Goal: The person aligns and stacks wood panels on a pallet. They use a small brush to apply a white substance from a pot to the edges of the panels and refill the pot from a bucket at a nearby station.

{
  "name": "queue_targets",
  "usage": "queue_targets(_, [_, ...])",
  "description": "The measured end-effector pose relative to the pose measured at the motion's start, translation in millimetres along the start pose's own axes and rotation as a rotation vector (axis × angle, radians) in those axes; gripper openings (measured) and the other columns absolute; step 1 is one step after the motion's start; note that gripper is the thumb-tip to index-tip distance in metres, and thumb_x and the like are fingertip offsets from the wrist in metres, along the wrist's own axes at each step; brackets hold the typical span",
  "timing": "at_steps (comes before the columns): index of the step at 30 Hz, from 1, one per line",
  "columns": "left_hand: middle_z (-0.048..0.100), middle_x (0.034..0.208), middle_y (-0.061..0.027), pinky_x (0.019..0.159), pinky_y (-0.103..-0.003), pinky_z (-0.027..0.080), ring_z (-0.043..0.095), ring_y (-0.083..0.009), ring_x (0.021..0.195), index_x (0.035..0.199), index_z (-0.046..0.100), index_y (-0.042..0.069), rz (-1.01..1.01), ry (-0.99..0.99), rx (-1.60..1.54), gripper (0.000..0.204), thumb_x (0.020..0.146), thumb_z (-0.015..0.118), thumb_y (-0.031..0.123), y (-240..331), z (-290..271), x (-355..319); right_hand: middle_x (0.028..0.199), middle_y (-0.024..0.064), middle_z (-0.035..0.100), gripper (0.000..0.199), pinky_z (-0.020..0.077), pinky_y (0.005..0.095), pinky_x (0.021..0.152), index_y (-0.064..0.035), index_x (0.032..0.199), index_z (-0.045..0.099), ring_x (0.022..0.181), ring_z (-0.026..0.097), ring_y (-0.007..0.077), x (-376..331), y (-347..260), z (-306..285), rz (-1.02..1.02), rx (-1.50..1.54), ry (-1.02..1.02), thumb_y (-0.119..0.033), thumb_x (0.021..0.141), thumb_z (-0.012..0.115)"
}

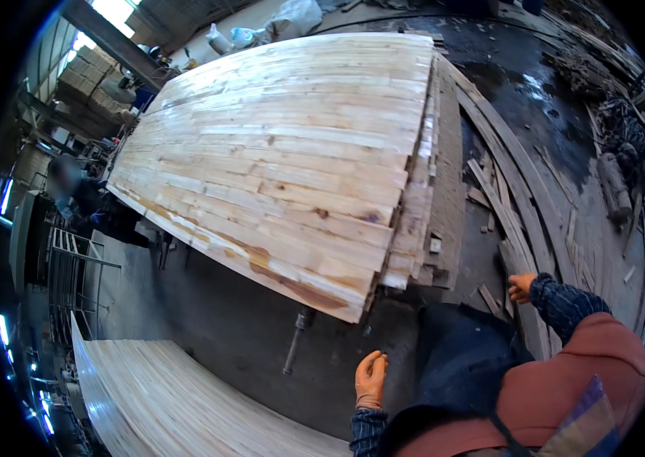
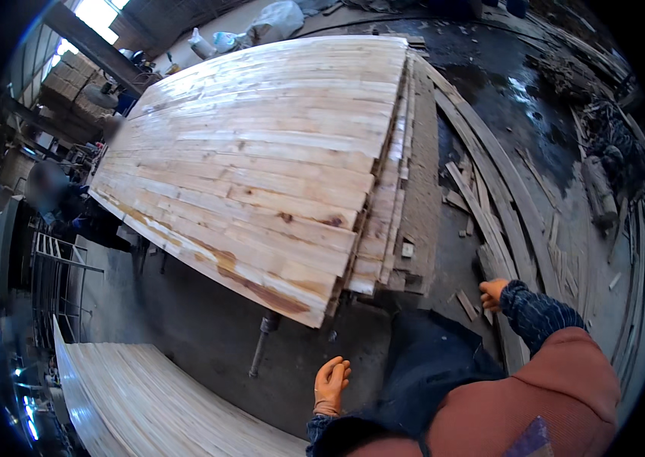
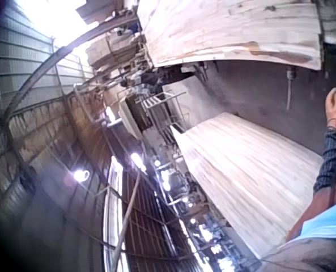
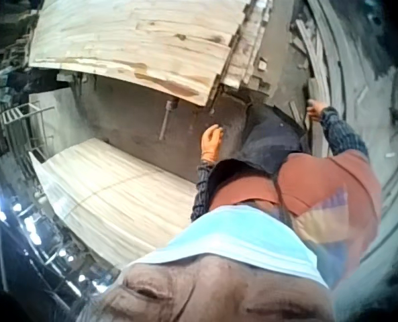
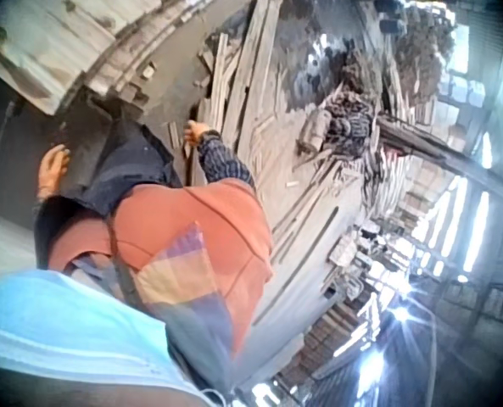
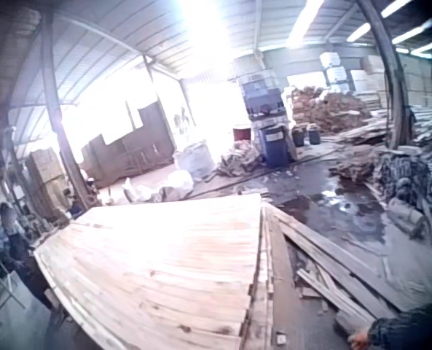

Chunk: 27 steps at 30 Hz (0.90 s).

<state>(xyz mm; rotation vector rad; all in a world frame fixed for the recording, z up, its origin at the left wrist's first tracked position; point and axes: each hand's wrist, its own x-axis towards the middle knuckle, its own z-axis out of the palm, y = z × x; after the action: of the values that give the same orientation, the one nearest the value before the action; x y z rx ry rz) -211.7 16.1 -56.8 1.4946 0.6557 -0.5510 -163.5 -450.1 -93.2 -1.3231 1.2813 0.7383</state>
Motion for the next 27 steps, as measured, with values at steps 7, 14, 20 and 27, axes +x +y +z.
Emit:
queue_targets(7, [0.064, 0.118, -0.0092, 0.082, -0.028, 0.047, 0.062, -0.0194, 0.105, 0.126, 0.057, 0.006, -0.215, 0.023, -0.026, 0.04, 0.093, 0.061, 0.029, -41, 8, -59, 0.059, -0.0041, 0.023, 0.023, 0.0175, 0.0286, 0.044, -0.0161, 0.073, 0.036, 0.048, 0.023, 0.0087, -19, -5, -26, -0.148, 0.177, -0.36, -0.018, 0.095, 0.043])
queue_targets(14, [0.063, 0.12, -0.0122, 0.09, -0.035, 0.048, 0.061, -0.0237, 0.109, 0.127, 0.056, 0.005, -0.153, 0.134, -0.049, 0.039, 0.096, 0.058, 0.029, -39, 9, -46, 0.062, -0.0034, 0.028, 0.02, 0.0206, 0.0293, 0.044, -0.0164, 0.078, 0.038, 0.05, 0.028, 0.0105, -33, -64, -36, -0.249, 0.111, 0.006, -0.022, 0.096, 0.042])
queue_targets(20, [0.062, 0.12, -0.0162, 0.091, -0.033, 0.05, 0.062, -0.0234, 0.107, 0.126, 0.054, 0.0, 0.203, 0.214, -0.101, 0.035, 0.095, 0.058, 0.016, 52, 97, 29, 0.066, -0.0034, 0.049, 0.014, 0.0343, 0.0261, 0.047, -0.0147, 0.088, 0.052, 0.053, 0.044, 0.0102, 13, -138, -109, -0.287, 0.272, -0.422, -0.027, 0.096, 0.05])
queue_targets(27, [0.055, 0.13, -0.0164, 0.1, -0.038, 0.044, 0.055, -0.0251, 0.118, 0.13, 0.05, -0.003, 0.891, 0.576, 0.02, 0.04, 0.091, 0.058, 0.005, 223, 263, 188, 0.13, 0.0144, 0.058, 0.057, 0.0533, 0.0373, 0.086, -0.0083, 0.136, 0.046, 0.11, 0.062, 0.0254, 122, -403, -150, -0.593, 0.229, -0.169, -0.04, 0.091, 0.061])
